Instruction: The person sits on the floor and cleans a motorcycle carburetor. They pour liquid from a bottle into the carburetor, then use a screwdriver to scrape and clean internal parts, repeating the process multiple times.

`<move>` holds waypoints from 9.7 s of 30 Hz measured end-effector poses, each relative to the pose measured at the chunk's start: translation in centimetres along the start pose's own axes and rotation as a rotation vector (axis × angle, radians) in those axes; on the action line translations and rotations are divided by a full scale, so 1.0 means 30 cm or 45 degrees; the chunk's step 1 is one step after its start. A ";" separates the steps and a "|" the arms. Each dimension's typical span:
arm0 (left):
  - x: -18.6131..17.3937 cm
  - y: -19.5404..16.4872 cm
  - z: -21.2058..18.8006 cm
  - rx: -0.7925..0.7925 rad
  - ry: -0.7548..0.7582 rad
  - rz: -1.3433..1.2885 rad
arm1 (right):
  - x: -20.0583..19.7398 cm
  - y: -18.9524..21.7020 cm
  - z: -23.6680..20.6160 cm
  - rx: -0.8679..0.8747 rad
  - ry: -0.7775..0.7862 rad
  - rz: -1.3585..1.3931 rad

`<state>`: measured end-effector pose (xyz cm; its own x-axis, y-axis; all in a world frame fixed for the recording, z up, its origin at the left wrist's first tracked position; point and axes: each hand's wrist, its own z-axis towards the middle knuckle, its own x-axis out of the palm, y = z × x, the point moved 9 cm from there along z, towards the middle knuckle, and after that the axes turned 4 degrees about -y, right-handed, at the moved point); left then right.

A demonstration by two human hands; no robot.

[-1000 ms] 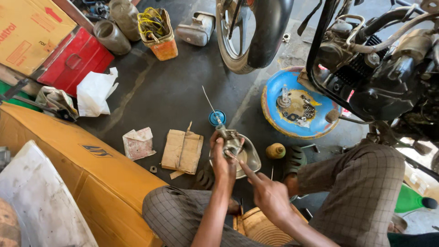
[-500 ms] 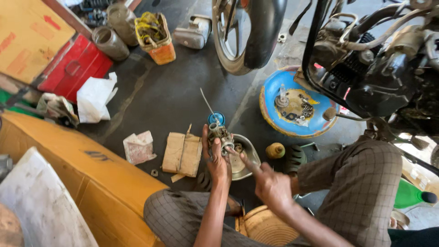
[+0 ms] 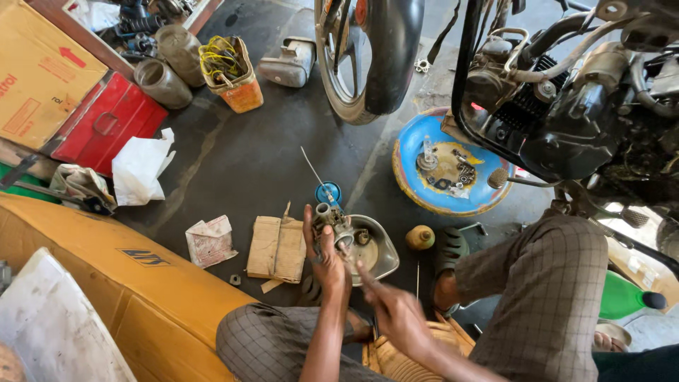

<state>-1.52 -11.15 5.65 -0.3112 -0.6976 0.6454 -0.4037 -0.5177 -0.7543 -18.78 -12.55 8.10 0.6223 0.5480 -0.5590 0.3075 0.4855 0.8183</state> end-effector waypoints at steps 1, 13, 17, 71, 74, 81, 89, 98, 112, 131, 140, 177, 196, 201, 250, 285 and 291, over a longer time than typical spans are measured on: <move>-0.001 -0.003 -0.001 0.011 0.021 -0.031 | 0.049 -0.027 -0.005 0.224 0.165 0.417; -0.002 0.025 0.000 -0.051 0.038 0.053 | 0.028 -0.080 -0.009 0.484 0.217 0.870; -0.007 -0.002 -0.005 -0.004 -0.002 -0.039 | -0.012 -0.042 0.018 0.128 0.131 0.215; 0.165 -0.181 -0.123 0.865 0.342 1.360 | -0.122 -0.030 0.072 -0.029 -0.190 -0.497; 0.169 -0.188 -0.114 0.865 0.351 1.309 | -0.102 0.024 0.062 -0.247 -0.184 -0.424; 0.141 -0.169 -0.076 0.732 0.335 1.288 | -0.115 0.042 0.061 -0.195 -0.212 -0.529; -0.021 0.021 -0.001 -0.067 0.195 0.678 | -0.099 -0.018 0.088 -0.152 -0.086 -0.741; -0.112 0.094 0.025 -0.333 -0.028 0.515 | -0.103 -0.008 0.107 -0.251 -0.071 -0.681; -0.182 0.216 0.018 -0.707 -0.287 -0.022 | -0.179 -0.024 0.131 -0.125 -0.171 -0.507; -0.199 0.237 -0.015 -0.526 -0.349 -0.234 | -0.003 -0.004 0.009 0.280 -0.090 0.404; -0.052 0.071 -0.003 -0.227 0.077 -0.059 | 0.004 -0.088 -0.016 0.420 0.049 0.575; -0.061 0.360 -0.081 -0.972 -0.017 -0.440 | -0.292 0.126 0.342 -1.219 0.337 -0.578; -0.008 0.114 0.112 -0.609 0.110 -0.671 | 0.252 -0.680 0.393 -0.461 0.684 -1.980; -0.003 0.148 0.103 -0.672 0.122 -0.530 | 0.171 -0.736 0.447 -0.180 0.597 -1.861; 0.013 0.167 0.029 0.072 0.239 0.813 | -0.455 -0.132 0.182 0.132 -0.387 0.825; 0.038 0.124 0.033 0.163 0.221 0.965 | -0.439 -0.096 0.166 0.142 -0.286 0.767; 0.044 0.145 0.031 0.160 0.309 0.891 | -0.428 -0.085 0.155 0.144 -0.222 0.718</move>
<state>-2.88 -14.79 3.11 -0.6461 -0.7632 0.0072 0.0549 -0.0559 -0.9969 -24.20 -23.99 13.81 0.8175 0.5758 -0.0119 -0.0359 0.0715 0.9968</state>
